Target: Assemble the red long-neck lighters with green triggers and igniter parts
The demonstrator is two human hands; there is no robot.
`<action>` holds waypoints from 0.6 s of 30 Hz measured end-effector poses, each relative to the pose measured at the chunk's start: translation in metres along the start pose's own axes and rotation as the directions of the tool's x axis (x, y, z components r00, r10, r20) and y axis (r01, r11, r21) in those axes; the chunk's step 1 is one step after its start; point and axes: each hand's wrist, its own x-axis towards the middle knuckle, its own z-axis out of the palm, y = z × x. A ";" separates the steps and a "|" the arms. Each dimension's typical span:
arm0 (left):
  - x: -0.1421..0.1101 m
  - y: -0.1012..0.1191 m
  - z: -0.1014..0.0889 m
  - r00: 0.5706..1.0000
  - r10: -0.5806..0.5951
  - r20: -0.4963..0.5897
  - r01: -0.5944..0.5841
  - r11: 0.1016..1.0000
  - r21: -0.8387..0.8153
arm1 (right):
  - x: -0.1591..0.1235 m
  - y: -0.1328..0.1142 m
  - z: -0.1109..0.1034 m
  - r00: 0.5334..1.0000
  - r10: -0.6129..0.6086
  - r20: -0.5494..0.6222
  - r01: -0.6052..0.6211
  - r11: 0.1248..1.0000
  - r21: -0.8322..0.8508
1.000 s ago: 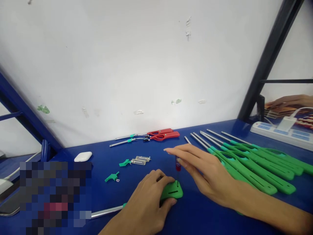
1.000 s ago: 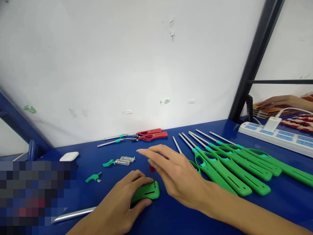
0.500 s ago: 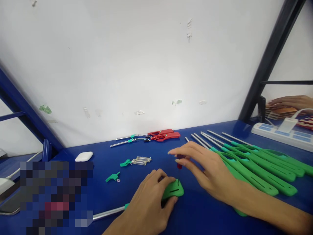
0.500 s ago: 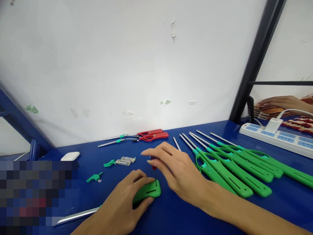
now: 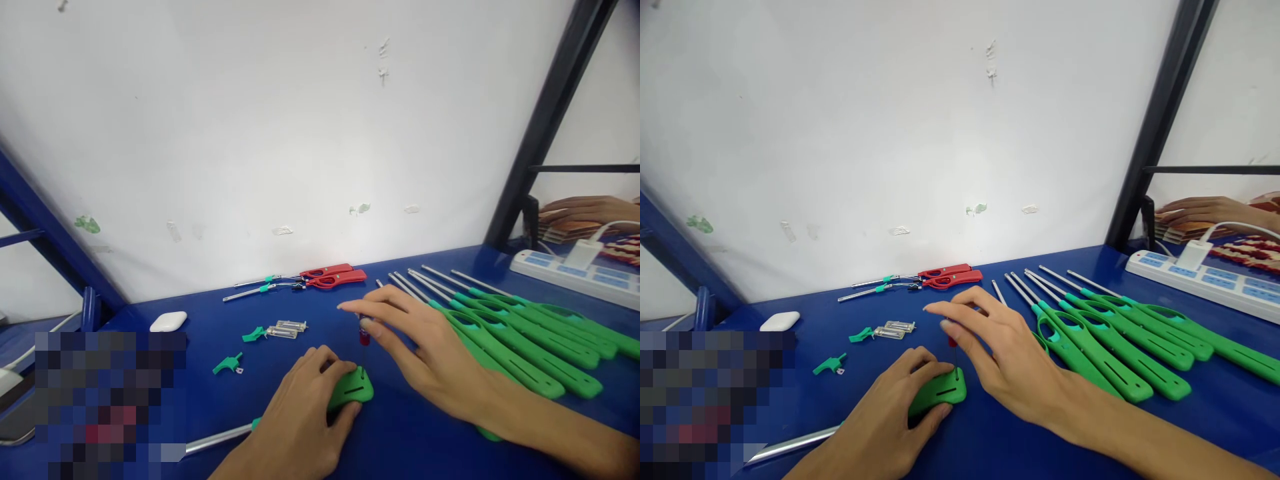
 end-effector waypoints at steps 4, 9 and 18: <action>0.000 0.000 -0.001 1.000 0.001 0.009 -0.001 1.000 0.003 | 0.001 -0.001 -0.001 1.000 0.005 0.027 -0.007 0.997 0.070; -0.001 0.002 -0.002 1.000 -0.006 0.014 0.006 1.000 0.007 | 0.002 -0.005 -0.004 1.000 0.021 0.018 -0.021 1.000 0.006; -0.001 0.003 -0.003 1.000 0.009 0.010 -0.009 1.000 0.013 | -0.001 -0.004 -0.002 1.000 -0.020 0.021 0.020 1.000 -0.014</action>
